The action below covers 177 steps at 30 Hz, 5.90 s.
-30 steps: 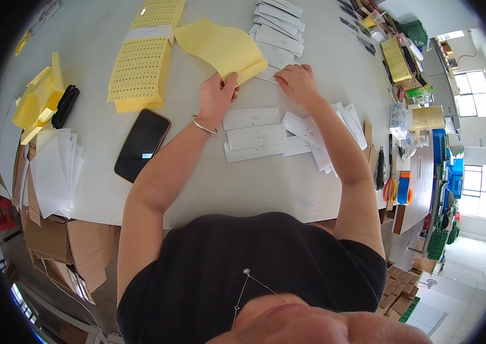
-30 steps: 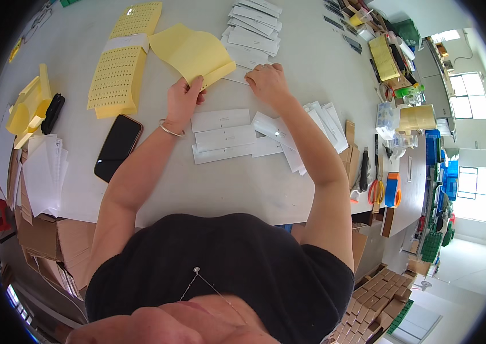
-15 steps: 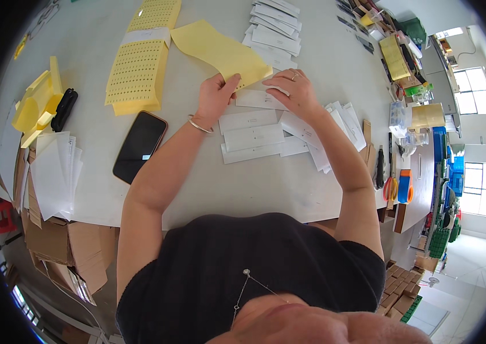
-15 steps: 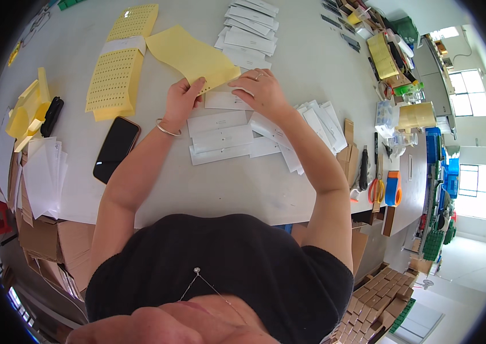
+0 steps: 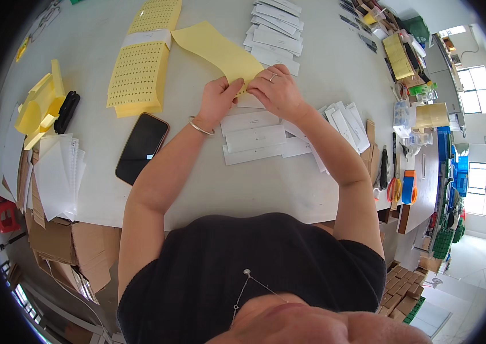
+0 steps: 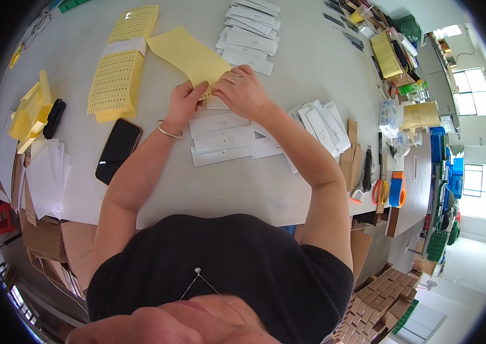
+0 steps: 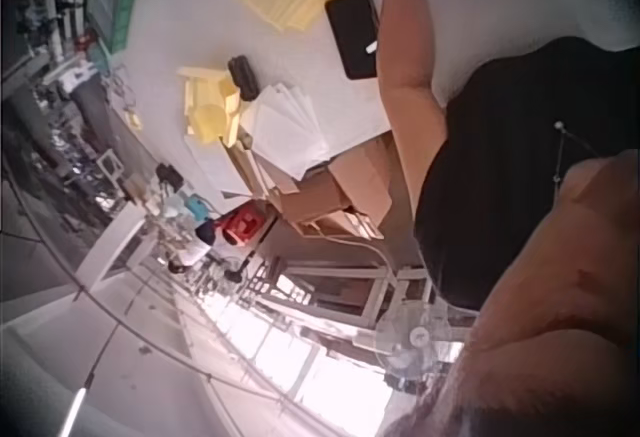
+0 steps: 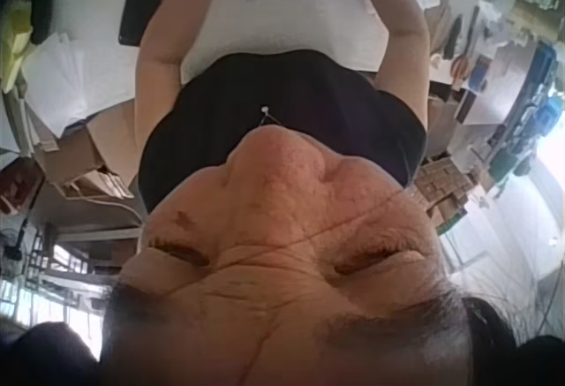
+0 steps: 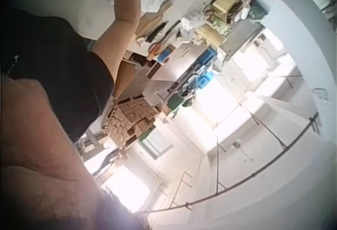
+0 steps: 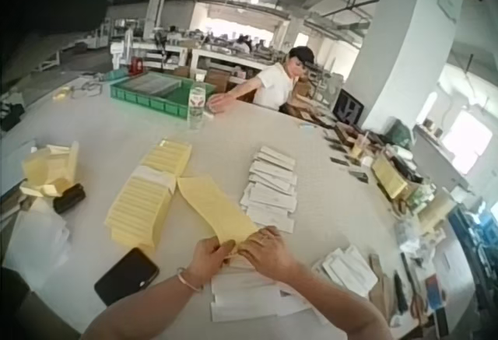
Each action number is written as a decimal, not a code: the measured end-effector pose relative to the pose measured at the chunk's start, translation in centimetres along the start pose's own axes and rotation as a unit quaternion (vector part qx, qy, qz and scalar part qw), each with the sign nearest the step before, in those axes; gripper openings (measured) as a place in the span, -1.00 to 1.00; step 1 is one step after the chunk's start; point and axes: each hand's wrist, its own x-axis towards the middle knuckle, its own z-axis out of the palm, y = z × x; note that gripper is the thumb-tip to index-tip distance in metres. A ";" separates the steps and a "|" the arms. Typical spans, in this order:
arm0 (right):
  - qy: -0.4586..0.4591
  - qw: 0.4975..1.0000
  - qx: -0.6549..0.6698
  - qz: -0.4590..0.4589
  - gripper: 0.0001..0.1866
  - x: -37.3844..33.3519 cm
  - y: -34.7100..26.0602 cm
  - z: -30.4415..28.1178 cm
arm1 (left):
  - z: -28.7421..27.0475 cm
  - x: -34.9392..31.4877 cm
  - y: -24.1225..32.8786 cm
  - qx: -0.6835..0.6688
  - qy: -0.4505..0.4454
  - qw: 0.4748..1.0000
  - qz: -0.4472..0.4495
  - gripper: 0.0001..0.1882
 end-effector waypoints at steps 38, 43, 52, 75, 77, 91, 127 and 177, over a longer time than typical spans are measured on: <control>0.016 0.999 0.033 0.001 -0.86 -0.3 0.3 -0.2 | 0.0 0.2 0.1 -0.023 -0.021 0.999 -0.020 -0.70; -0.006 0.924 0.232 0.303 -0.93 0.0 1.0 -1.2 | 0.1 0.1 0.2 -0.007 0.007 1.000 -0.009 -0.68; 0.051 0.975 -0.108 0.188 -0.96 -2.7 9.2 0.5 | 0.4 0.3 0.0 -0.112 0.159 0.981 0.019 -0.64; -0.224 0.916 0.019 0.332 -0.67 -2.6 8.0 -1.4 | 0.1 0.3 0.0 -0.162 0.137 0.977 0.010 -0.65; -0.285 0.910 0.096 0.286 -0.68 -3.0 7.3 -2.2 | 0.0 0.4 -0.1 -0.172 0.134 0.976 0.011 -0.67; -0.146 0.928 -0.057 0.338 -0.46 -2.8 10.9 3.3 | 0.4 0.5 -0.1 -0.158 0.122 0.979 0.039 -0.65; 0.008 0.985 0.087 0.148 -0.92 0.3 -0.9 1.1 | 0.7 0.7 -1.0 0.045 0.064 0.992 0.101 -0.63; 0.038 0.999 0.000 0.022 -0.87 1.2 -1.4 1.3 | 0.2 1.2 -1.4 -0.029 0.096 0.993 0.062 -0.56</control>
